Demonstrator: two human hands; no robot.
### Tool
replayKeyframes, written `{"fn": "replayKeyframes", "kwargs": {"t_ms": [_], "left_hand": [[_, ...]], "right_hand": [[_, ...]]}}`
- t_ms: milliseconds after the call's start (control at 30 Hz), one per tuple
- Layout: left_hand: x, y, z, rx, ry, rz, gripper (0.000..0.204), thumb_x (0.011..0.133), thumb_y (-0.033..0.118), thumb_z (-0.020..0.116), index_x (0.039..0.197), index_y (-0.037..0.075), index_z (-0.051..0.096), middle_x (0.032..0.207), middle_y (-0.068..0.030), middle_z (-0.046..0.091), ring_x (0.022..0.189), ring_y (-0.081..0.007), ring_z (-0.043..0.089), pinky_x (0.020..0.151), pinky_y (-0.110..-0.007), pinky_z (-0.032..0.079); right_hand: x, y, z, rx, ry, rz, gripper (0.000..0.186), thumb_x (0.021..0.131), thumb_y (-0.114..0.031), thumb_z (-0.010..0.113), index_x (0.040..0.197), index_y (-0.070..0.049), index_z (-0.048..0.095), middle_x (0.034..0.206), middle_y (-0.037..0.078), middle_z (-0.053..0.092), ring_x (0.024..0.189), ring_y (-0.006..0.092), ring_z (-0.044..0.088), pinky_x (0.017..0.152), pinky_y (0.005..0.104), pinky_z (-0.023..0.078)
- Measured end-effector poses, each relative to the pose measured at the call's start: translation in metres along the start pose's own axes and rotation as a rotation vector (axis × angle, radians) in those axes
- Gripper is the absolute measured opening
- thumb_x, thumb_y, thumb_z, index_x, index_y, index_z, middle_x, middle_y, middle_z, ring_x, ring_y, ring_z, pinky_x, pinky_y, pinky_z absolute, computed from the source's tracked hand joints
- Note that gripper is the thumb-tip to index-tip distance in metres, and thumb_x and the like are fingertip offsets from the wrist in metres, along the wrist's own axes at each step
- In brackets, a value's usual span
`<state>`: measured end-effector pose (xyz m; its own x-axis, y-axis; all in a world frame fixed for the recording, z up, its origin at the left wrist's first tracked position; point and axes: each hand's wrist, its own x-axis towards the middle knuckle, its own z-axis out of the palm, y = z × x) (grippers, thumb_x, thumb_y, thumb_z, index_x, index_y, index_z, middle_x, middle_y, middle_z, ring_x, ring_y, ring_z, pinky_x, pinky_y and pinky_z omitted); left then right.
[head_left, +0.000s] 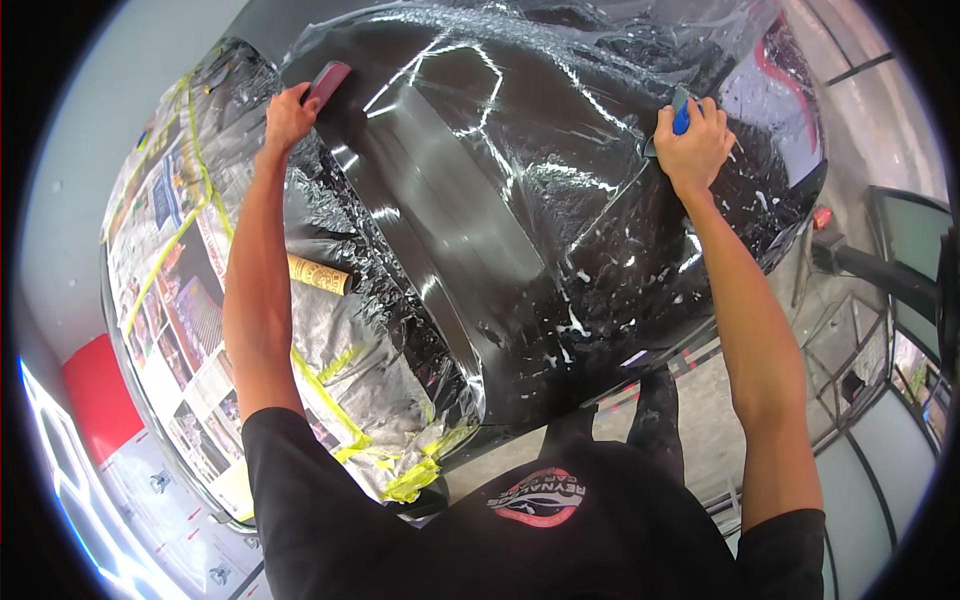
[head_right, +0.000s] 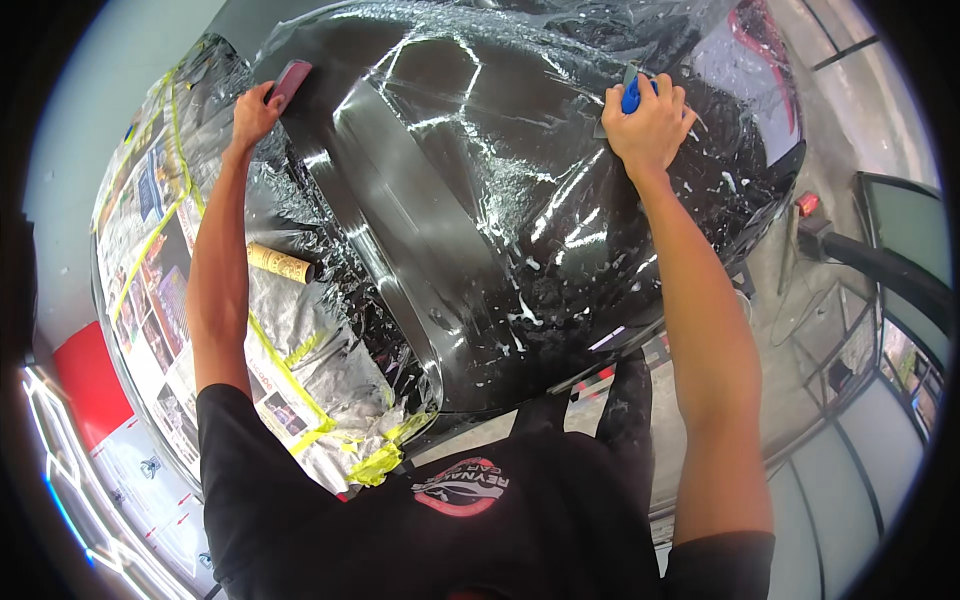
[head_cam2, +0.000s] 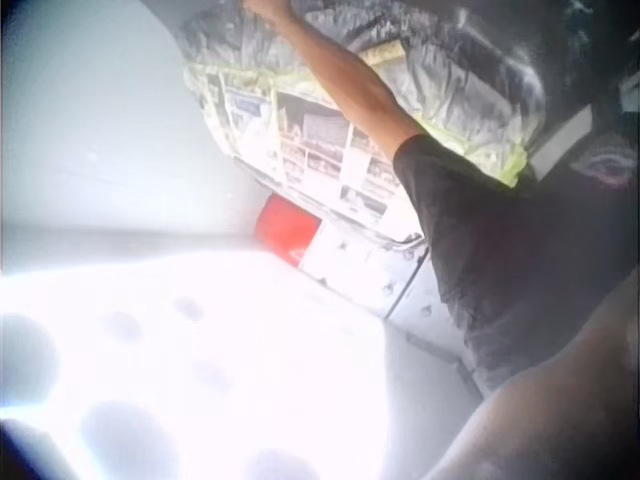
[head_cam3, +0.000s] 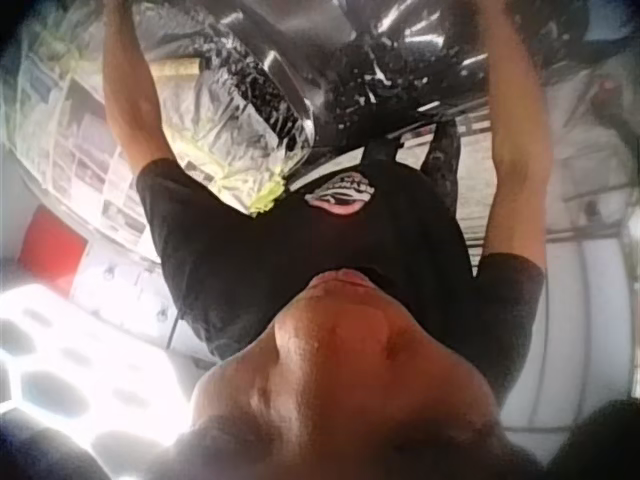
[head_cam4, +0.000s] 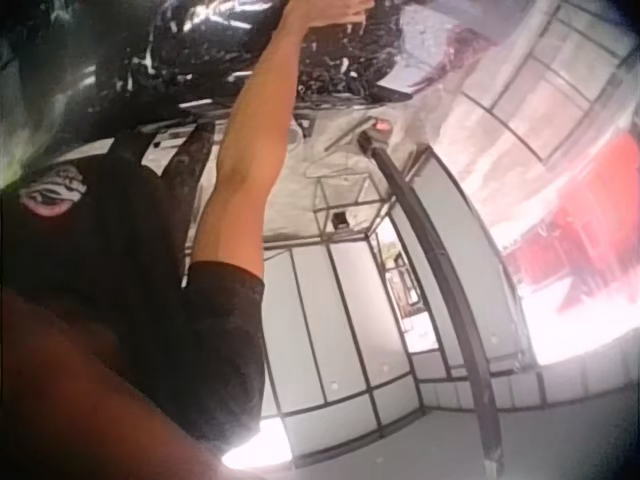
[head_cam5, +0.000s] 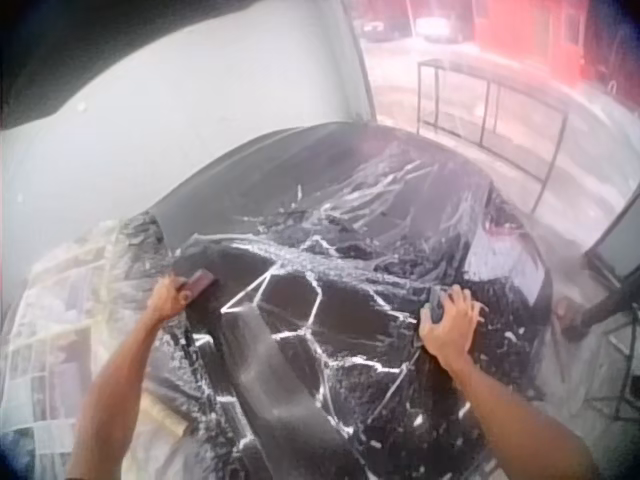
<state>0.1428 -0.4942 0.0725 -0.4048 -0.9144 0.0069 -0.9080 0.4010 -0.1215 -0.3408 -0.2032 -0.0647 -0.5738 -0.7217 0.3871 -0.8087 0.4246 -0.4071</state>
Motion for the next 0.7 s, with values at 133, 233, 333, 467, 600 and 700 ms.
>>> {"fn": "replayKeyframes", "kwargs": {"t_ms": [133, 233, 333, 467, 600, 700], "left_hand": [[-0.02, 0.01, -0.004, -0.023, 0.041, 0.017, 0.029, 0.088, 0.027, 0.07, 0.113, 0.014, 0.074, 0.097, -0.0224, 0.073, 0.094, -0.0428, 0.07, 0.085, -0.052, 0.054], [-0.036, 0.022, -0.005, -0.045, 0.027, 0.019, 0.029, 0.087, 0.027, 0.071, 0.114, 0.015, 0.074, 0.095, -0.0218, 0.073, 0.093, -0.0426, 0.07, 0.084, -0.051, 0.054], [-0.057, 0.028, -0.007, -0.073, 0.021, 0.017, 0.028, 0.087, 0.027, 0.072, 0.112, 0.015, 0.074, 0.093, -0.022, 0.073, 0.091, -0.0431, 0.07, 0.083, -0.051, 0.054], [-0.087, 0.065, -0.006, -0.104, 0.041, 0.036, 0.029, 0.087, 0.028, 0.073, 0.113, 0.014, 0.074, 0.09, -0.0225, 0.072, 0.088, -0.0422, 0.07, 0.078, -0.049, 0.054], [-0.134, 0.086, -0.011, -0.193, 0.057, 0.044, 0.022, 0.089, 0.023, 0.07, 0.11, 0.016, 0.074, 0.085, -0.0193, 0.072, 0.084, -0.0421, 0.07, 0.075, -0.051, 0.054], [-0.168, 0.11, -0.007, -0.198, 0.148, 0.093, 0.023, 0.088, 0.017, 0.07, 0.11, 0.011, 0.074, 0.093, -0.018, 0.073, 0.084, -0.0404, 0.07, 0.077, -0.05, 0.055]], "right_hand": [[0.0, 0.0, 0.001, -0.002, 0.005, -0.006, 0.045, 0.086, -0.041, 0.064, 0.109, -0.005, 0.077, 0.115, 0.008, 0.064, 0.113, 0.0278, 0.057, 0.099, 0.046, 0.037], [0.0, 0.002, 0.002, -0.017, 0.018, -0.017, 0.045, 0.086, -0.042, 0.064, 0.109, -0.006, 0.077, 0.114, 0.008, 0.065, 0.112, 0.0279, 0.058, 0.099, 0.0463, 0.038], [0.001, 0.001, 0.006, -0.009, 0.04, -0.036, 0.046, 0.086, -0.044, 0.063, 0.11, -0.007, 0.077, 0.113, 0.008, 0.066, 0.11, 0.0283, 0.059, 0.098, 0.0469, 0.039], [0.002, 0.01, 0.012, -0.058, 0.133, -0.051, 0.049, 0.086, -0.048, 0.062, 0.111, -0.009, 0.077, 0.114, 0.007, 0.067, 0.11, 0.0287, 0.06, 0.097, 0.0479, 0.04], [0.006, 0.004, 0.013, -0.02, 0.121, -0.063, 0.049, 0.086, -0.047, 0.062, 0.11, -0.006, 0.077, 0.115, 0.007, 0.068, 0.113, 0.0292, 0.061, 0.099, 0.0483, 0.041], [0.012, 0.008, 0.018, -0.02, 0.127, -0.059, 0.051, 0.086, -0.048, 0.061, 0.111, -0.007, 0.077, 0.117, 0.008, 0.068, 0.113, 0.0297, 0.061, 0.102, 0.0492, 0.038]]}}
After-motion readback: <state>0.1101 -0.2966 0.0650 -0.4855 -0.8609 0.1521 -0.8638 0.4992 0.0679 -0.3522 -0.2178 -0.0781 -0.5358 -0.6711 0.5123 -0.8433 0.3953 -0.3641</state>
